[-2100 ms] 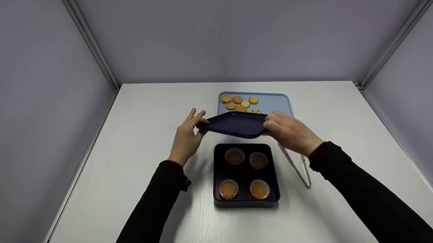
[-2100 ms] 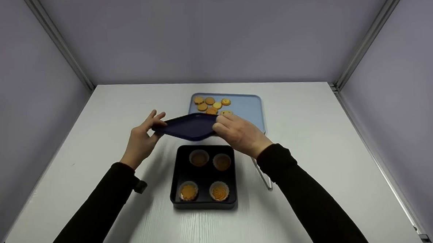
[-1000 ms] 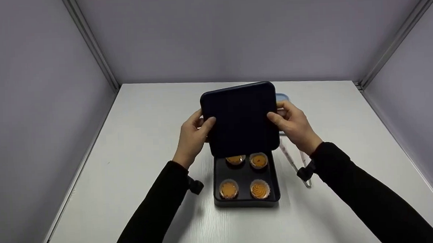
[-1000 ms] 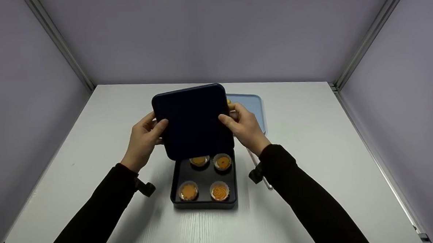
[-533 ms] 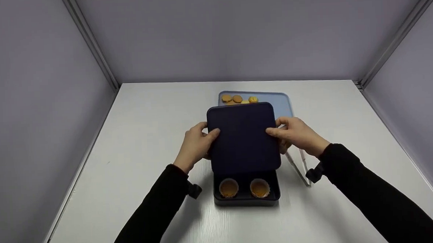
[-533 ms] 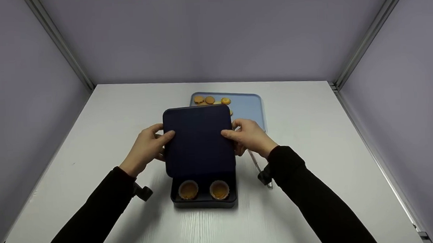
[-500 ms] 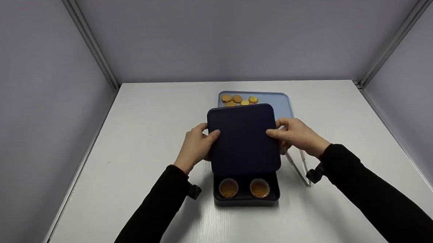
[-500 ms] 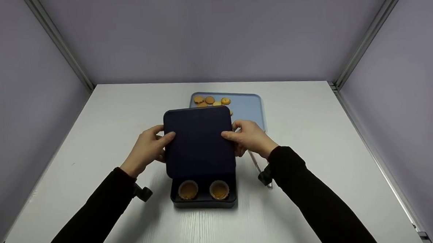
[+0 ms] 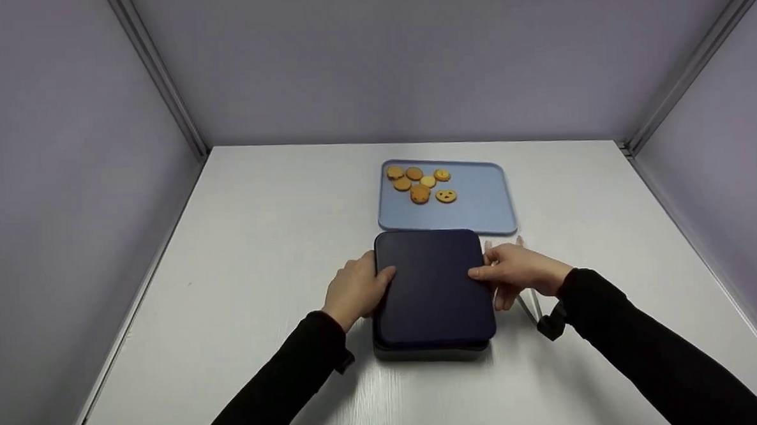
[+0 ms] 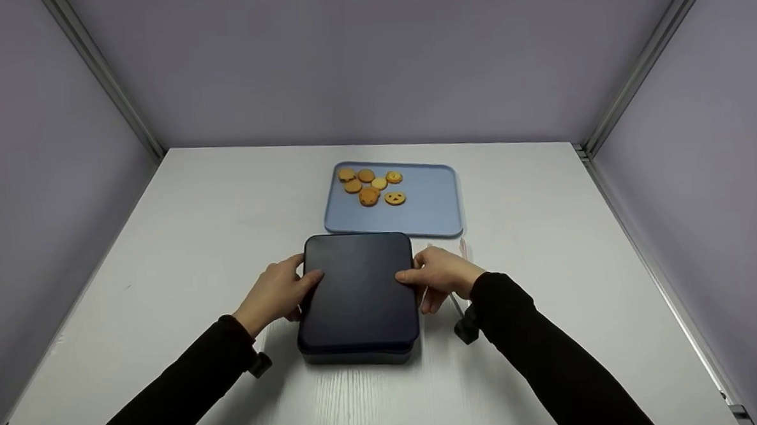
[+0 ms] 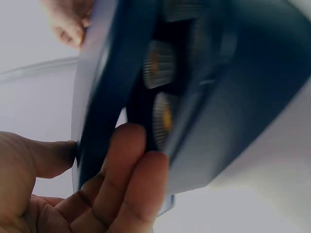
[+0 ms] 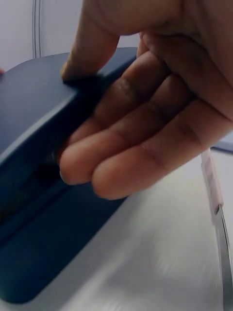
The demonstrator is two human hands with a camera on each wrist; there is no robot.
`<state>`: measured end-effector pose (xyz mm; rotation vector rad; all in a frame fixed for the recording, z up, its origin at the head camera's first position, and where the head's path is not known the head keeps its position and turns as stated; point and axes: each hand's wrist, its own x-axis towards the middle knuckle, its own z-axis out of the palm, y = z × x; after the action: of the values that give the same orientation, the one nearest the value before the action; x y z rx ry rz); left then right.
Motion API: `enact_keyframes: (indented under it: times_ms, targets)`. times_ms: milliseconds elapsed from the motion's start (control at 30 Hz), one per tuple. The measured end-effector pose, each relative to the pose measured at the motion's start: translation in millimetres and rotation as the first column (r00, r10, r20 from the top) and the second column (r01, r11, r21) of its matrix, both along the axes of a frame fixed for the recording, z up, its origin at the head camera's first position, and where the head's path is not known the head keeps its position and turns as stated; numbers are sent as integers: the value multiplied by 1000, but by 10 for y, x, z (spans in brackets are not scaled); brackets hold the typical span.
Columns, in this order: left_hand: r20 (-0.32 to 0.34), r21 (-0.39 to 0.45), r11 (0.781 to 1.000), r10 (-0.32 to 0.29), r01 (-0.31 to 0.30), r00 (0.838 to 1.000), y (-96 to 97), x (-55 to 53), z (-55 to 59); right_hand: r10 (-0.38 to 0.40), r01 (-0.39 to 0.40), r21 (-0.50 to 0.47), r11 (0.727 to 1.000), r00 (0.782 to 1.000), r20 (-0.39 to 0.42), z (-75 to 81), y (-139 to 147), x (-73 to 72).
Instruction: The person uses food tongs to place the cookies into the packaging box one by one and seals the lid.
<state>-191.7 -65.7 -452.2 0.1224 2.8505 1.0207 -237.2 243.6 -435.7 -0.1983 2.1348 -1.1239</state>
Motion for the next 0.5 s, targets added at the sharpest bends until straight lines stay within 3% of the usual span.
enact_keyframes:
  times_ms: [200, 500]
  targets:
    - [-11, -61, 998, 18, -19, 1000, 35, 59, -89, 29, -29, 66, 997, 1000, -5, -40, -41, 47]
    - [-25, -175, 985, 0, -4, 1000, 79, 89, -126, 64, -60, 128, 990, 998, -28, -114, -61, 94]
